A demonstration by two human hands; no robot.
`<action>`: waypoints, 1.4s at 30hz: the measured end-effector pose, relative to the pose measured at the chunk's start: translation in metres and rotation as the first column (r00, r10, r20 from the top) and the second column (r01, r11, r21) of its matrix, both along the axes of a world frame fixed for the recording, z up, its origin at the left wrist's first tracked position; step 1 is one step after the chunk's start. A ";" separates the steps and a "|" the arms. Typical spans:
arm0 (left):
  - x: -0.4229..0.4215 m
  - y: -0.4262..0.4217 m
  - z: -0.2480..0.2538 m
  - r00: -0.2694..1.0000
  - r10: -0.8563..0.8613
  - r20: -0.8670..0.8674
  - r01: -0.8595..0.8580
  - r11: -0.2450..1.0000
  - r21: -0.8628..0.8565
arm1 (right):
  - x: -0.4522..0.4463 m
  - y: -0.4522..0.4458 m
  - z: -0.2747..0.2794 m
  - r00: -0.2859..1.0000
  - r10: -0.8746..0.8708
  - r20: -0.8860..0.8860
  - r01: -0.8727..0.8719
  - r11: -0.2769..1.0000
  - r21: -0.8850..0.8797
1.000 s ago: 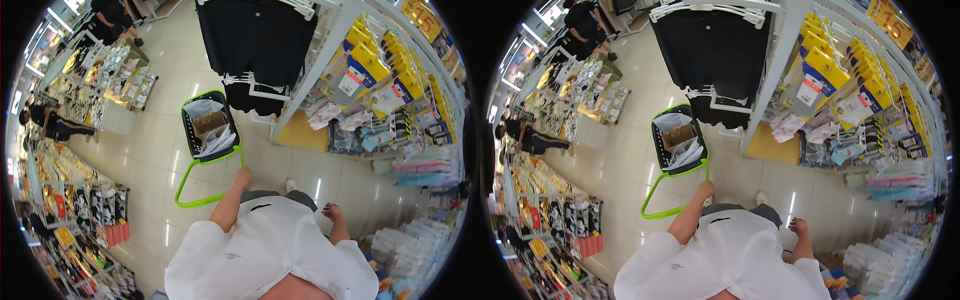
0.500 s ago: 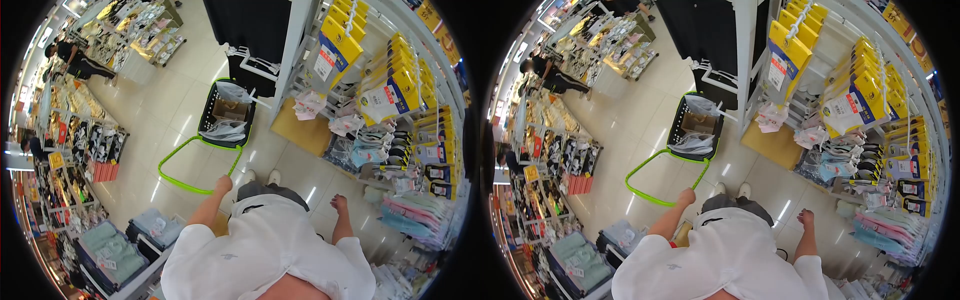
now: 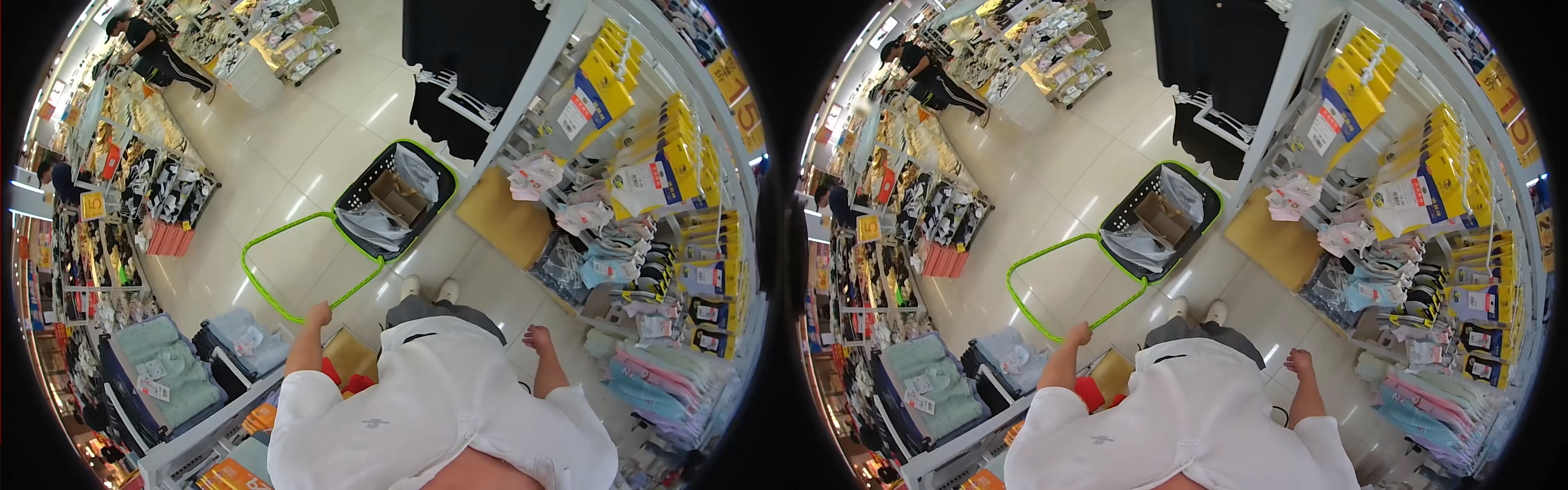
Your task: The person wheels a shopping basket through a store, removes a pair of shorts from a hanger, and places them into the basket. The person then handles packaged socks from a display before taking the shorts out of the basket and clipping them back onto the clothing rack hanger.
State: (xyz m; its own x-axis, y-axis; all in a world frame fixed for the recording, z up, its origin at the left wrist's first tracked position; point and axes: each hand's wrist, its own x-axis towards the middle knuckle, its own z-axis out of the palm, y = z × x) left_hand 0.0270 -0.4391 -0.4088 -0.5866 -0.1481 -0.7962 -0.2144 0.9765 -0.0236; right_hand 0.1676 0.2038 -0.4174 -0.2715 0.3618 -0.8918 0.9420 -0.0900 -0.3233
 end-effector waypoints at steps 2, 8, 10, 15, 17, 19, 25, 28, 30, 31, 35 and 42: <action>0.011 -0.013 0.004 1.000 -0.006 -0.025 0.006 1.000 -0.002 | 0.001 -0.004 0.001 0.999 -0.007 0.031 0.007 1.000 -0.006; 0.030 -0.032 -0.005 0.998 -0.046 -0.039 0.044 0.998 -0.045 | -0.005 -0.020 0.005 0.997 0.073 -0.018 -0.072 0.996 0.059; 0.036 -0.041 -0.019 0.996 -0.070 -0.057 0.067 0.997 -0.040 | -0.014 -0.032 0.021 0.997 0.080 -0.004 -0.079 0.993 0.082; 0.066 -0.055 -0.047 0.994 0.096 -0.043 -0.098 0.994 -0.043 | -0.014 -0.049 0.040 0.993 0.116 -0.010 -0.114 0.983 0.145; 0.074 -0.058 -0.055 0.998 0.058 -0.038 -0.061 0.996 -0.067 | -0.011 -0.052 0.045 0.992 0.123 0.019 -0.125 0.979 0.163; 0.072 -0.060 -0.064 0.999 0.019 -0.032 -0.022 0.996 -0.090 | -0.007 -0.055 0.052 0.991 0.128 0.049 -0.135 0.974 0.181; 0.073 -0.060 -0.088 1.000 0.014 0.020 -0.010 0.979 -0.205 | 0.008 -0.061 0.064 0.992 0.107 0.067 -0.119 0.971 0.209; 0.075 -0.066 -0.107 0.978 -0.205 -0.048 0.176 0.920 -0.351 | 0.013 -0.062 0.070 0.995 0.079 0.067 -0.093 0.968 0.231; 0.058 -0.047 -0.084 0.975 -0.177 -0.136 0.101 0.893 -0.438 | 0.018 -0.063 0.073 0.995 0.060 0.085 -0.079 0.965 0.250; 0.048 -0.038 -0.078 0.970 -0.194 -0.143 0.114 0.892 -0.437 | 0.019 -0.065 0.071 0.996 0.042 0.078 -0.060 0.966 0.253; -0.005 0.010 -0.083 0.972 0.110 -0.208 -0.101 0.994 0.051 | 0.041 -0.073 0.069 0.999 -0.011 0.049 -0.003 0.960 0.281; -0.036 0.066 -0.134 0.943 0.321 -0.089 -0.225 0.811 0.541 | 0.084 -0.109 0.050 0.994 -0.092 -0.053 0.103 0.953 0.285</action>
State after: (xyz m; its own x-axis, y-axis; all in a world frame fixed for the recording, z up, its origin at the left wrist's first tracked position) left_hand -0.0095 -0.3730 -0.5425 -0.7153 0.0821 -0.6940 -0.4274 0.7343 0.5274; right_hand 0.2519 0.0946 -0.3675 -0.2546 0.6271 -0.7362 0.9195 -0.0788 -0.3851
